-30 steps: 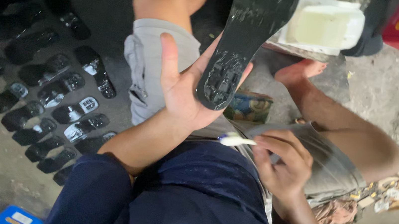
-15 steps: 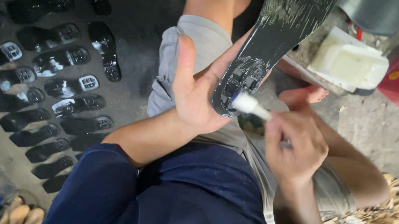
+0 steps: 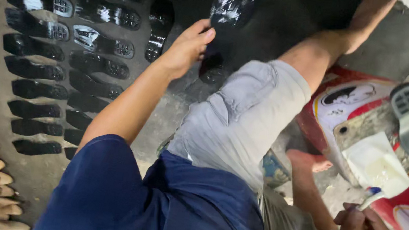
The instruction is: The person sits on the floor and repeatedly paints the soles of grey slipper soles with a white substance using a toothbrush. They dip the brush into a container and apply the substance to each sole before placing it back on the floor.
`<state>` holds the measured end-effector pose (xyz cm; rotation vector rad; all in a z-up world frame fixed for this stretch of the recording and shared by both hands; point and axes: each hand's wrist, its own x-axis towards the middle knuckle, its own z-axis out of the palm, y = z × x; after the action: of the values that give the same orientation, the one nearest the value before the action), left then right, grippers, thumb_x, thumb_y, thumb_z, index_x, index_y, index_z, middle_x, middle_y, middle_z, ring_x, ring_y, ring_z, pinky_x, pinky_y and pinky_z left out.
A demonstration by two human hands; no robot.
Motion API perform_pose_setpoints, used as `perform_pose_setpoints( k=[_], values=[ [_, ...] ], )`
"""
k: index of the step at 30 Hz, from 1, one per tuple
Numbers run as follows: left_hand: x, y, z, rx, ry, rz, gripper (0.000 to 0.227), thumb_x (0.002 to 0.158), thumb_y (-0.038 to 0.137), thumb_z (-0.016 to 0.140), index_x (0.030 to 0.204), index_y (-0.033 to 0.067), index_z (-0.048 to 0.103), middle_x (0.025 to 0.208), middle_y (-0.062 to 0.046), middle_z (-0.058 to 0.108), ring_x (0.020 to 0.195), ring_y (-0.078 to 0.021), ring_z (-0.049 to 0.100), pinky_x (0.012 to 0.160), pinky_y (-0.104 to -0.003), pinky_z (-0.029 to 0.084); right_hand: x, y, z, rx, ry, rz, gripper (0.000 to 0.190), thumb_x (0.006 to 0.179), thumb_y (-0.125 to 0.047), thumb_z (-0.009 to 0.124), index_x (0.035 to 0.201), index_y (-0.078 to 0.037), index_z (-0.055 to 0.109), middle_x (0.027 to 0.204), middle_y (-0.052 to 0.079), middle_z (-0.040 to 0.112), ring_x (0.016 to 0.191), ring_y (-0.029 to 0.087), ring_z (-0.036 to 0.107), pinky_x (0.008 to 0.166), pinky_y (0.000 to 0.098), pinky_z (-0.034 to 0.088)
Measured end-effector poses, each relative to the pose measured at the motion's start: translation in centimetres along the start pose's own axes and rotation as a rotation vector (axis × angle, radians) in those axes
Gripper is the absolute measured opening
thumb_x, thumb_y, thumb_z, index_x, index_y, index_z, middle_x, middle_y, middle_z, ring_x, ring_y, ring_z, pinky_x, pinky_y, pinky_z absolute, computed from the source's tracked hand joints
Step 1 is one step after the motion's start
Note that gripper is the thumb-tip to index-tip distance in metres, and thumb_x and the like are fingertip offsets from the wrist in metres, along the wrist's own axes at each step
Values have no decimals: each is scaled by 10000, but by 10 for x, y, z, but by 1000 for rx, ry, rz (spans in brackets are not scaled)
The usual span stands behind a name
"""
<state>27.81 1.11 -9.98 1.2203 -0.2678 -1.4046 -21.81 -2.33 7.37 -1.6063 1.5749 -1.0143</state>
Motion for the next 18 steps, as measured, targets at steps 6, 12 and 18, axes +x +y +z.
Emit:
perform_pose_setpoints(
  k=[6,12,18],
  values=[
    [106,-84,-91,243,356,-39,609,886,363,805,1326,9,577,1134,-80,722,1027,-160,671,876,-278,534,6,22,4,-127,-123,45,155,1168,-77,681,1172,62,611,961,158,705,704,109,591,685,215,475],
    [212,-100,-130,266,474,162,609,837,345,838,1260,-27,607,1121,-111,729,1038,-198,679,910,-310,541,13,61,-5,-253,-122,136,192,1116,-84,656,1241,57,616,928,144,708,682,99,591,668,218,485],
    [281,-57,-152,474,676,333,642,935,518,772,1272,-14,647,1192,-152,738,1118,-251,667,973,-348,511,25,103,-14,-261,-184,270,263,1053,-102,669,1256,56,613,895,150,706,645,113,604,660,259,500]
  ],
)
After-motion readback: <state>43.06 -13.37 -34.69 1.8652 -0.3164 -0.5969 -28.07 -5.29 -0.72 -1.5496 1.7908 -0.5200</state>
